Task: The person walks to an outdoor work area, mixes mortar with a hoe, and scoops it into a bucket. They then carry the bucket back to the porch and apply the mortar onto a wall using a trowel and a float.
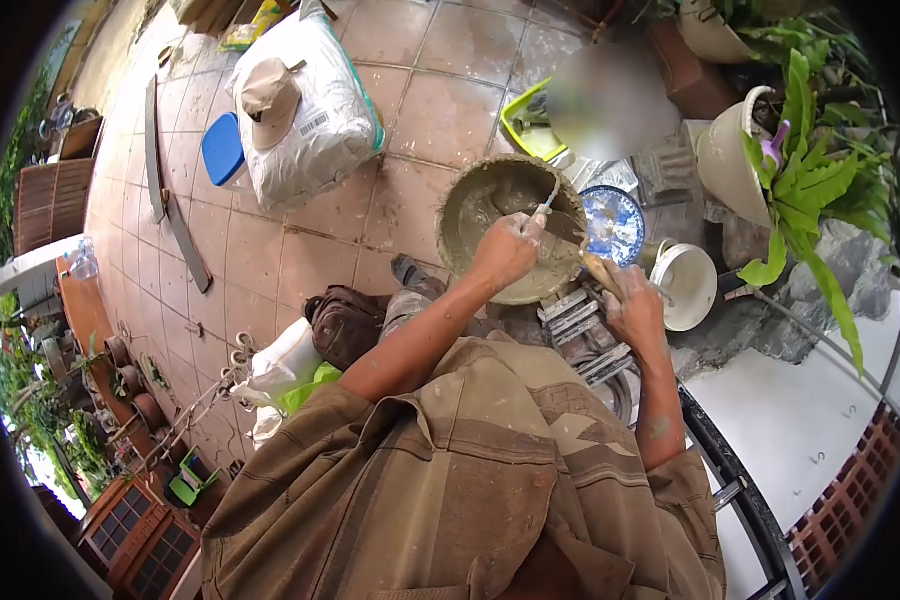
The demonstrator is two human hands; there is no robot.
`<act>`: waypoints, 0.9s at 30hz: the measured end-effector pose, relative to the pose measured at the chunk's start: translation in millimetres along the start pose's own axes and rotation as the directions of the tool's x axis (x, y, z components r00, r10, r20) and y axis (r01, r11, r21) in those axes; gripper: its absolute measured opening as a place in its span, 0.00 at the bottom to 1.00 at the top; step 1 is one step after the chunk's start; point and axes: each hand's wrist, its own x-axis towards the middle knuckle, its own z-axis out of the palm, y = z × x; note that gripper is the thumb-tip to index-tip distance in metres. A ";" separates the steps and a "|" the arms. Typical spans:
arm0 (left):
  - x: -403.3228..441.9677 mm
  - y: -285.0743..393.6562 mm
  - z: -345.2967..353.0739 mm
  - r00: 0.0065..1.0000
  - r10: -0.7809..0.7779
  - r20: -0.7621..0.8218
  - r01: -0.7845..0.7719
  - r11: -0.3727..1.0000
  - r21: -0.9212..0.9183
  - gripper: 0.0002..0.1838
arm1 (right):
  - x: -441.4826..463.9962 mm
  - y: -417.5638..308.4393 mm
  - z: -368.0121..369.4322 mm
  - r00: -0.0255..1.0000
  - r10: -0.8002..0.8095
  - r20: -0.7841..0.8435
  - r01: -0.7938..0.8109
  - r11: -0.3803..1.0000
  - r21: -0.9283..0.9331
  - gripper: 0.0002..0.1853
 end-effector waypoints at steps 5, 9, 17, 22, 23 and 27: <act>-27.2 -44.3 -69.9 0.996 -0.055 -0.069 0.044 0.986 -0.162 0.22 | -8.8 -57.6 -11.0 0.969 -0.244 -0.038 0.231 0.950 -0.211 0.21; -56.1 -64.2 -136.3 0.997 -0.045 -0.063 0.032 0.981 -0.190 0.24 | 48.4 -102.4 -9.9 0.868 -0.496 -0.011 0.467 0.824 -0.320 0.22; -92.7 -123.9 -230.0 0.934 -0.187 -0.304 0.055 0.917 -0.396 0.22 | 102.0 -209.2 36.0 0.887 -0.365 0.283 0.434 0.867 -0.244 0.22; -106.8 -159.5 -273.6 0.778 -0.391 -0.492 -0.006 0.778 -0.628 0.19 | 82.4 -248.5 108.9 0.822 -0.309 0.478 0.198 0.943 0.269 0.23; -113.0 -168.0 -277.9 0.740 -0.444 -0.505 0.002 0.752 -0.659 0.20 | 78.5 -251.7 131.7 0.815 -0.403 0.417 0.242 0.890 0.387 0.25; -130.3 -195.2 -313.4 0.598 -0.555 -0.578 -0.012 0.715 -0.699 0.20 | 117.8 -303.3 149.1 0.669 -0.627 0.398 0.598 0.773 0.213 0.25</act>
